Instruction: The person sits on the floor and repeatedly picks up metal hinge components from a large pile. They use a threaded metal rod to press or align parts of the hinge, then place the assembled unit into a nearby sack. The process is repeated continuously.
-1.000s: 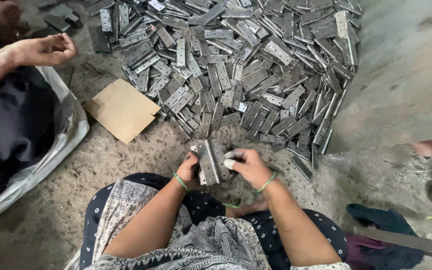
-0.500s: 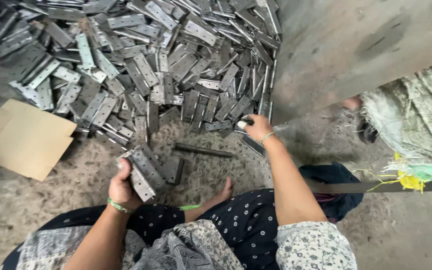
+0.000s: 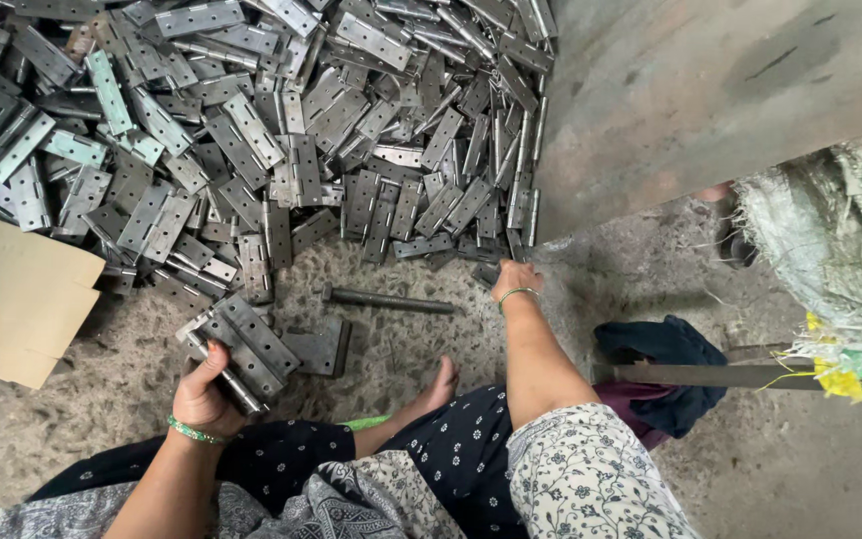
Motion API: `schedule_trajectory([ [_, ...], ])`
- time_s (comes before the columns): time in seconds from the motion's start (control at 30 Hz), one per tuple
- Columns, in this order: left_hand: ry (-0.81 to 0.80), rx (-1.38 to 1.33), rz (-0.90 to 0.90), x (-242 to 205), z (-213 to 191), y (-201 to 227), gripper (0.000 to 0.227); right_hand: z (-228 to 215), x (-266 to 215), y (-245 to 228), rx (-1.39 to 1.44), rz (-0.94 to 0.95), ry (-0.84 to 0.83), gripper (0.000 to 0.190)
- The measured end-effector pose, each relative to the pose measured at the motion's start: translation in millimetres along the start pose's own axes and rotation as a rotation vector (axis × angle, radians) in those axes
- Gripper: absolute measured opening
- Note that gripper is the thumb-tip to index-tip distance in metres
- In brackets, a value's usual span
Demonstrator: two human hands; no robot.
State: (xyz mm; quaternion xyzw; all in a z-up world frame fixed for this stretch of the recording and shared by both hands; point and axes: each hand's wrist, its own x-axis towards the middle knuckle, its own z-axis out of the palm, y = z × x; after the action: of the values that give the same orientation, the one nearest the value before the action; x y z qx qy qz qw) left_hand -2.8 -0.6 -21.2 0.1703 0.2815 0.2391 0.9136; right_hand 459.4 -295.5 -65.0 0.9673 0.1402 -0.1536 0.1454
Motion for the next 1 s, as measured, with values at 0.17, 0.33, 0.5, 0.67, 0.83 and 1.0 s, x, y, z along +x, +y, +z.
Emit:
schedule_trajectory([
  [0.17, 0.029, -0.034, -0.082, 0.2, 8.6, 3.3, 0.048, -9.0, -20.5, -5.9, 0.052, -0.013, 0.092, 0.038],
  [0.33, 0.003, 0.037, -0.013, -9.7, 32.6, 12.0, 0.050, -15.1, -31.5, -11.8, 0.129, 0.002, 0.126, 0.033],
  [0.5, -0.010, 0.061, 0.006, -18.0, 45.6, 19.6, 0.048, -24.8, -45.3, -22.4, 0.075, -0.010, 0.115, 0.030],
  [0.67, -0.003, 0.060, 0.016, -19.2, 52.4, 23.3, 0.044, -25.1, -50.7, -17.8, 0.149, -0.031, 0.095, 0.039],
  [0.83, 0.010, 0.074, 0.022, -22.7, 57.6, 22.9, 0.042, -5.5, -38.6, -17.4, 0.494, 0.218, 0.113, 0.041],
  [1.0, 0.030, 0.069, 0.061, -28.5, 59.9, 23.6, 0.038, -3.9, -38.2, -23.5, 0.132, -0.049, 0.144, 0.036],
])
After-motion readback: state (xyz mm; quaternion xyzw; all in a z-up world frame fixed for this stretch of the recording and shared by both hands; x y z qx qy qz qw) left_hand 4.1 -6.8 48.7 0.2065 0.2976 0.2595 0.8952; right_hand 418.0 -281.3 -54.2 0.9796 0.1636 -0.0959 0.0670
